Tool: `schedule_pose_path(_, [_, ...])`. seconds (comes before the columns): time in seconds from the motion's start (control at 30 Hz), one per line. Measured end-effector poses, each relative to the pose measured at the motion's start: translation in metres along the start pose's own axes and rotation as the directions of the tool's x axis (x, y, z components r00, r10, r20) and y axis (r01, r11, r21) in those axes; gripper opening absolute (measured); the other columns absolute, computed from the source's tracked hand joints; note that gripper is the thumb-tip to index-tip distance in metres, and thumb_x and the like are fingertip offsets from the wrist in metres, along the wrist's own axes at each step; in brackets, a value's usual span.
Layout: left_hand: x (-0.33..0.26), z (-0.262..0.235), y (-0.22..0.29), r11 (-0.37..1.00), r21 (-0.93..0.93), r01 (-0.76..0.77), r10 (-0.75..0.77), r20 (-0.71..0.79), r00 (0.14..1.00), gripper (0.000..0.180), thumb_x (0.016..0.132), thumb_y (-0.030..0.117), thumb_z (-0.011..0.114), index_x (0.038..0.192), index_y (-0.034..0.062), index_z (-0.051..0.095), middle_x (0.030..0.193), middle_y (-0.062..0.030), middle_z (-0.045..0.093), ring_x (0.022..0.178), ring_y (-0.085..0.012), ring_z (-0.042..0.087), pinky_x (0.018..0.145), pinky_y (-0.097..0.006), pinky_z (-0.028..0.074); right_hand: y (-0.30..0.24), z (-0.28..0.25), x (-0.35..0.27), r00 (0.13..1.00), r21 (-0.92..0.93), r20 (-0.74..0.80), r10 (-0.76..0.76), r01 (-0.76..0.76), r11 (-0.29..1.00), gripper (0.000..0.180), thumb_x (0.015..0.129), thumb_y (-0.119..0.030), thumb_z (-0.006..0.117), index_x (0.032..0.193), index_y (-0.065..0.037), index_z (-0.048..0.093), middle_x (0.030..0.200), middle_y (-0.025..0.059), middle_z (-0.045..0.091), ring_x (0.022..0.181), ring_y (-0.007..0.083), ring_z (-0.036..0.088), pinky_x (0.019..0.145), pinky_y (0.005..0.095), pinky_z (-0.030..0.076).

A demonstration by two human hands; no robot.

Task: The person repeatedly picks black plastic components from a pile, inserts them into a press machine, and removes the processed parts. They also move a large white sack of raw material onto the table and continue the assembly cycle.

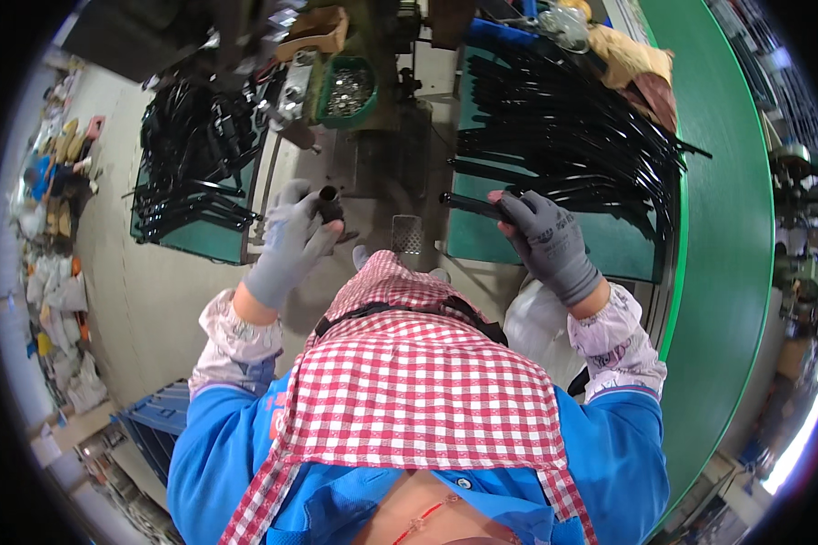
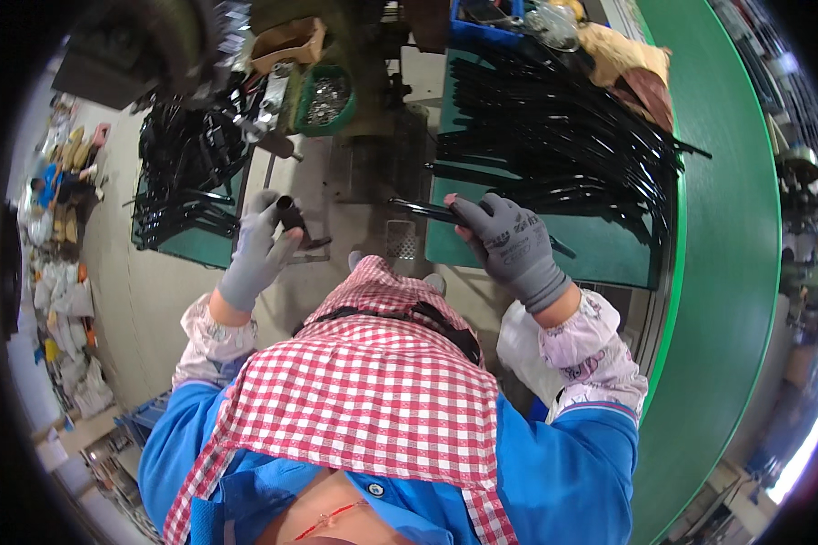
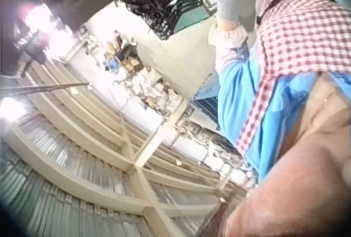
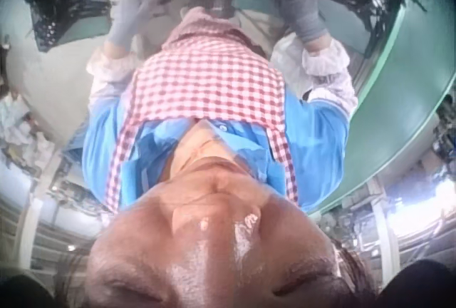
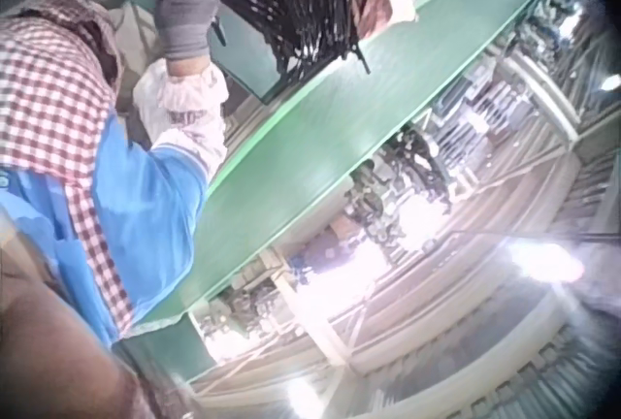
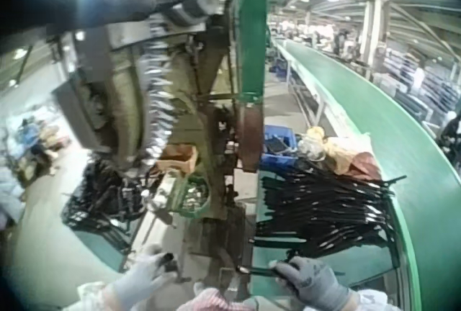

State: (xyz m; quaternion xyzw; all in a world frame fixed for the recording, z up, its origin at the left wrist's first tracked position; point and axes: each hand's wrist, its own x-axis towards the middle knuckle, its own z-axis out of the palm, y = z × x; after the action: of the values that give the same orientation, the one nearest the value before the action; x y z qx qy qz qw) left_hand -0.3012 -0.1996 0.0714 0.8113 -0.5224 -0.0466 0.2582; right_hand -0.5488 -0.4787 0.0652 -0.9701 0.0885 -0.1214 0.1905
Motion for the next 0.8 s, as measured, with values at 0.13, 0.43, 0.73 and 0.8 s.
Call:
schedule_pose_path(0.13, [0.006,-0.014,-0.011,0.960,-0.275,0.053,-0.030,0.087,0.996,0.042,0.089,0.022,0.070,0.122,0.0012,0.057,0.106,-0.0181,0.063,0.091,-0.0354,0.061,0.083,-0.040,0.049,-0.039,-0.010,0.032,0.997,0.036,0.032,-0.064,0.063,0.997,0.040,0.095,-0.042,0.059,0.128,-0.019,0.061,0.072,0.0055,0.058,0.063,0.0267,0.061,0.055,0.0392,0.047])
schedule_pose_path(0.43, [0.021,-0.077,-0.083,0.958,-0.108,-0.264,0.280,0.175,0.944,0.042,0.079,0.021,0.075,0.115,0.0046,0.059,0.090,-0.0124,0.064,0.084,-0.0336,0.063,0.072,-0.042,0.049,-0.105,0.021,0.122,0.981,0.037,0.106,-0.163,0.160,0.986,0.037,0.096,-0.045,0.057,0.119,-0.017,0.062,0.073,0.0068,0.064,0.067,0.0273,0.066,0.058,0.0381,0.051])
schedule_pose_path(0.73, [0.036,-0.109,-0.154,0.897,0.156,-0.414,0.342,0.352,0.871,0.046,0.081,0.034,0.073,0.114,0.0056,0.057,0.084,-0.0079,0.064,0.076,-0.0288,0.066,0.065,-0.039,0.050,-0.153,0.054,0.204,0.934,-0.215,0.321,-0.160,0.236,0.948,0.037,0.095,-0.045,0.057,0.113,-0.013,0.061,0.075,0.0089,0.069,0.068,0.0286,0.069,0.057,0.0415,0.052])
schedule_pose_path(0.8, [0.047,-0.111,-0.154,0.877,0.227,-0.424,0.318,0.386,0.866,0.045,0.083,0.034,0.072,0.114,0.0048,0.056,0.083,-0.0076,0.063,0.075,-0.0272,0.065,0.064,-0.039,0.050,-0.155,0.062,0.216,0.939,-0.140,0.298,-0.171,0.220,0.965,0.038,0.096,-0.045,0.057,0.115,-0.013,0.061,0.070,0.0079,0.067,0.065,0.0282,0.068,0.055,0.0405,0.052])
